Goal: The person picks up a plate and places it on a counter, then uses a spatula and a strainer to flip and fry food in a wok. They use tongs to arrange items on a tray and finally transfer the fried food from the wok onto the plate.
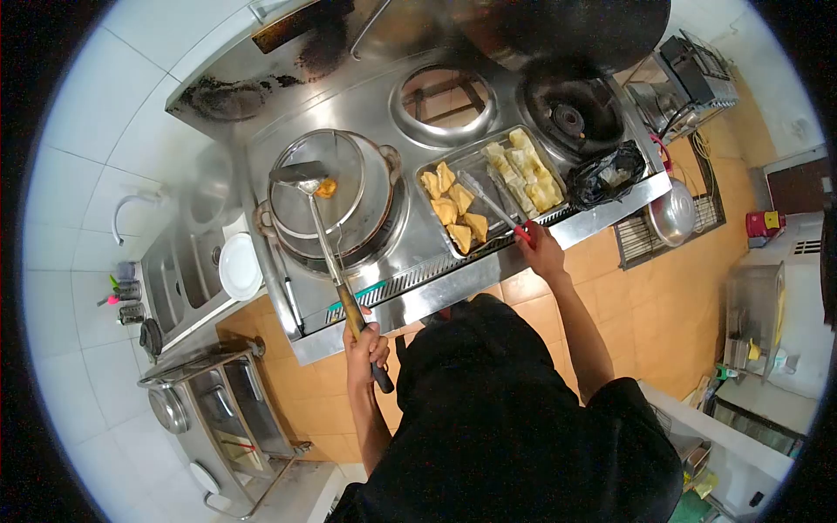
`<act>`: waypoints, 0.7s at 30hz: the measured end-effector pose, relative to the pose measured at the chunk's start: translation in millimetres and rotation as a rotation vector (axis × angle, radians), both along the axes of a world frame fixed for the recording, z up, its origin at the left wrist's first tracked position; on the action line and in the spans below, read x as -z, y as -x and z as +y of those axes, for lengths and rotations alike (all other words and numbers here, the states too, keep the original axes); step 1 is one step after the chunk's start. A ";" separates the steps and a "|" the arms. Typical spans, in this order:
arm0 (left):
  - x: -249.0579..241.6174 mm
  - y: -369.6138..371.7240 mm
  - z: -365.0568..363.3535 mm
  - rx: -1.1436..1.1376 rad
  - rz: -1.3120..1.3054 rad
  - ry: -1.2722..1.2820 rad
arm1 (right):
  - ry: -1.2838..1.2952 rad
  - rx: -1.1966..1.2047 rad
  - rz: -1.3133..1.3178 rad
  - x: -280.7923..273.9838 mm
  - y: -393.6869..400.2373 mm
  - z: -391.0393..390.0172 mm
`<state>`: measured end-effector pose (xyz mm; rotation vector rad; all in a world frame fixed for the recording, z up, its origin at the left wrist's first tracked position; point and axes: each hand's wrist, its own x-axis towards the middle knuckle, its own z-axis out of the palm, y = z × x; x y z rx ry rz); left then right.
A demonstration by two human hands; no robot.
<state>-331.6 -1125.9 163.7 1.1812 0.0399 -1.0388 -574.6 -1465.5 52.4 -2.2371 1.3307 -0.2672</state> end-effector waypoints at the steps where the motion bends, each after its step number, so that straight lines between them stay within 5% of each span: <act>1: -0.1 -1.5 2.0 0.004 0.002 -0.001 | 0.037 0.001 0.029 -0.3 -0.6 -0.1; 10: -4.5 0.1 2.9 0.021 0.021 -0.036 | 0.087 -0.080 0.259 -9.0 -4.8 -6.6; 14: -5.2 16.7 -6.3 -0.025 0.043 -0.001 | 0.069 -0.060 0.069 -25.9 -23.7 -51.2; 15: -6.4 23.6 -10.4 -0.046 0.045 -0.008 | 0.226 -0.158 -0.021 -17.9 -29.0 -72.1; 19: -19.6 46.0 -35.3 -0.141 0.057 -0.073 | 0.149 -0.275 0.034 -22.1 -78.0 -130.6; 21: -19.5 55.2 -45.2 -0.199 0.051 -0.052 | 0.308 -0.386 0.062 -12.2 -99.5 -153.6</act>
